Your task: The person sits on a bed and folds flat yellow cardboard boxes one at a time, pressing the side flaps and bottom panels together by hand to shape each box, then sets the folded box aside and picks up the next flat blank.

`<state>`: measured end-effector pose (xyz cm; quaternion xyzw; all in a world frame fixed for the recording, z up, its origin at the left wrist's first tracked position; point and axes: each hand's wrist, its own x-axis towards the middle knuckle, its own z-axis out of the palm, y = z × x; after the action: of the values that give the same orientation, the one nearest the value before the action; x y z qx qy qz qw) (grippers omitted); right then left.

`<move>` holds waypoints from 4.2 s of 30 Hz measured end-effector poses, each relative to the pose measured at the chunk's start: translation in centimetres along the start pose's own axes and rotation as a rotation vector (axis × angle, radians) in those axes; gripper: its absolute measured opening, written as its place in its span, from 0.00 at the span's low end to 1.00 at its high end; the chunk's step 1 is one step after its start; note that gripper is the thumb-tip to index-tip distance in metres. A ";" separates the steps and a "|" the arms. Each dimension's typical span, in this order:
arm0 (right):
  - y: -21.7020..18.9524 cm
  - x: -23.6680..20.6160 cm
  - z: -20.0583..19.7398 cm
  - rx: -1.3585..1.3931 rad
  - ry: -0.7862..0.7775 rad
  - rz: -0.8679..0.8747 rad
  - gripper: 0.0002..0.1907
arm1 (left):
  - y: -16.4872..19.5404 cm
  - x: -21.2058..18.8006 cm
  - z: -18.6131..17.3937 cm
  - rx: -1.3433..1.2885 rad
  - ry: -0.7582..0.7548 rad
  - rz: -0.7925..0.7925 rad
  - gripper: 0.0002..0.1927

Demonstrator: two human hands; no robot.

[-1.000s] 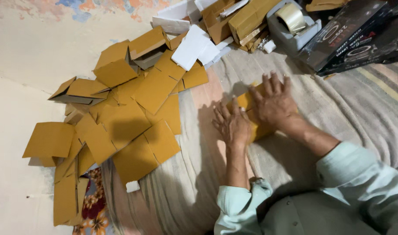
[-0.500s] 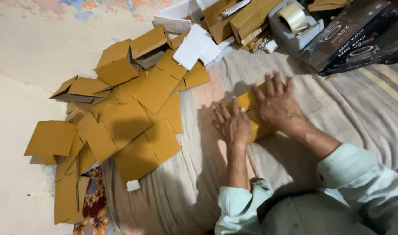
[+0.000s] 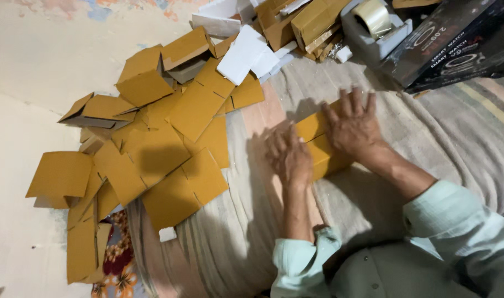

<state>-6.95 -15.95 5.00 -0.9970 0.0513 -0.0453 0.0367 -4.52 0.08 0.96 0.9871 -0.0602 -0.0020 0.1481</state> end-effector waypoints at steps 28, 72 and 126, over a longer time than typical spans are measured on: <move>0.0 -0.3 -0.1 0.047 0.199 -0.022 0.32 | -1.1 0.2 0.5 -0.088 0.050 0.016 0.30; 6.0 -0.8 2.3 1.286 -0.067 -0.009 0.48 | -5.0 -0.4 1.0 -1.330 -0.027 0.252 0.35; -9.0 1.2 2.8 0.045 -0.125 -0.406 0.37 | -6.6 0.0 3.9 -1.250 0.132 0.298 0.49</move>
<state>-4.60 -6.94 3.03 -0.9867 -0.1539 0.0091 0.0522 -3.83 5.17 -4.68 0.6936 -0.1750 0.0447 0.6974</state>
